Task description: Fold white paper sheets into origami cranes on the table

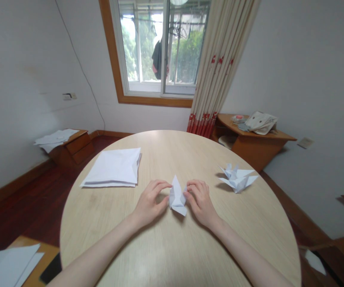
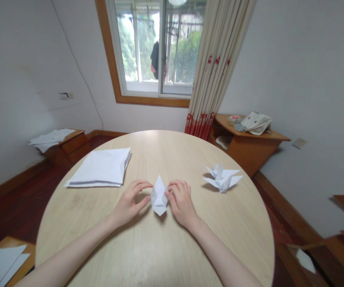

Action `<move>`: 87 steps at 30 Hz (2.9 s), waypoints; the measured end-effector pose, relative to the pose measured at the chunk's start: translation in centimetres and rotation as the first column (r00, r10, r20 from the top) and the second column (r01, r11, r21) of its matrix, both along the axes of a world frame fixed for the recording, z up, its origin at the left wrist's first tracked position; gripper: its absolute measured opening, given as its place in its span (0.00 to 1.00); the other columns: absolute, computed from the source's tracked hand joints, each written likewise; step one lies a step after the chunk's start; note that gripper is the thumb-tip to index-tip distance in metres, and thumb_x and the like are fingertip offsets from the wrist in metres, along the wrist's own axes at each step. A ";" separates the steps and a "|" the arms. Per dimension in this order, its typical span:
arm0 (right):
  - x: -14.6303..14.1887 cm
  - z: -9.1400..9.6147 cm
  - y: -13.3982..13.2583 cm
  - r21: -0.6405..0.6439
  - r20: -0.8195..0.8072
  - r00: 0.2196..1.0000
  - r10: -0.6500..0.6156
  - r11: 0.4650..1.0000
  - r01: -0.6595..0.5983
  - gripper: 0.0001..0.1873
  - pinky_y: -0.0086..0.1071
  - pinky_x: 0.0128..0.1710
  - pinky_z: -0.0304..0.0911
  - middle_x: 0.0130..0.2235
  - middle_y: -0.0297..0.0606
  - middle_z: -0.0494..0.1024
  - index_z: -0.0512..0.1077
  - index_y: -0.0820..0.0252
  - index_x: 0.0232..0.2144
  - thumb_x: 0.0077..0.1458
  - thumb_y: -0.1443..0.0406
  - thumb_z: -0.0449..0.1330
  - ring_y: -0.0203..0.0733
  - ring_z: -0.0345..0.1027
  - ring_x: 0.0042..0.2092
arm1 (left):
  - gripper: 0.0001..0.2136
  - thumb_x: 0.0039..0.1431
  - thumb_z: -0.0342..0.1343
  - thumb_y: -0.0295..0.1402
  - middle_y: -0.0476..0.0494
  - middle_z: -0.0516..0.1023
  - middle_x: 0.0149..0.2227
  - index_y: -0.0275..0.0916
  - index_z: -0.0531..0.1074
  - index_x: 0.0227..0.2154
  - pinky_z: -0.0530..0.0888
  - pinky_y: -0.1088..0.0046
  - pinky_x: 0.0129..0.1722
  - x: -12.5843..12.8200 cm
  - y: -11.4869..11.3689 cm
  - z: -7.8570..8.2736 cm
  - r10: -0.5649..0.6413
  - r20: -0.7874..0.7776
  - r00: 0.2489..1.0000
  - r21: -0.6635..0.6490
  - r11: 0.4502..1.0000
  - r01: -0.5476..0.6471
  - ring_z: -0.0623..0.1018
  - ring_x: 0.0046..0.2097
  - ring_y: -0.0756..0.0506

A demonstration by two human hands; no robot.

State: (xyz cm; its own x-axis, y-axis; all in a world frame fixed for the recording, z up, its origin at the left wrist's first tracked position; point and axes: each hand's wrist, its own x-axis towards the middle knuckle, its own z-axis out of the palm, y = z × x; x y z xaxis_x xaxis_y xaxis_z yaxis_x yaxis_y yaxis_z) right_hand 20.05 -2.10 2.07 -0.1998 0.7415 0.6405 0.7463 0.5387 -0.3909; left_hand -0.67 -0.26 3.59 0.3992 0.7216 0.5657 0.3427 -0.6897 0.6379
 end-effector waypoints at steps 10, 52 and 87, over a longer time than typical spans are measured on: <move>0.0 -0.1 0.1 0.026 0.004 1.000 0.023 0.999 -0.023 0.09 0.42 0.44 0.54 0.38 0.40 0.71 0.64 0.55 0.32 0.63 0.65 0.46 0.47 0.61 0.43 | 0.10 0.59 0.51 0.26 0.41 0.74 0.44 0.40 0.71 0.43 0.68 0.65 0.49 -0.1 0.2 -0.3 -0.011 0.013 1.000 0.053 0.999 0.010 0.72 0.48 0.43; 0.0 -0.1 0.2 0.024 -0.022 0.996 0.089 0.996 -0.089 0.06 0.41 0.44 0.57 0.38 0.40 0.71 0.63 0.56 0.32 0.62 0.66 0.49 0.46 0.60 0.43 | 0.15 0.59 0.53 0.25 0.39 0.71 0.50 0.42 0.63 0.48 0.73 0.64 0.48 0.0 0.1 -1.0 -0.039 -0.160 0.986 0.305 0.948 0.087 0.73 0.49 0.44; 0.0 0.1 -0.1 0.019 -0.027 0.993 0.112 0.994 -0.112 0.07 0.43 0.43 0.59 0.37 0.40 0.71 0.64 0.55 0.31 0.61 0.67 0.49 0.47 0.62 0.42 | 0.07 0.59 0.55 0.33 0.46 0.76 0.33 0.39 0.72 0.40 0.69 0.71 0.35 0.5 -0.2 -1.2 0.054 -0.059 0.997 -0.059 0.997 -0.057 0.73 0.35 0.47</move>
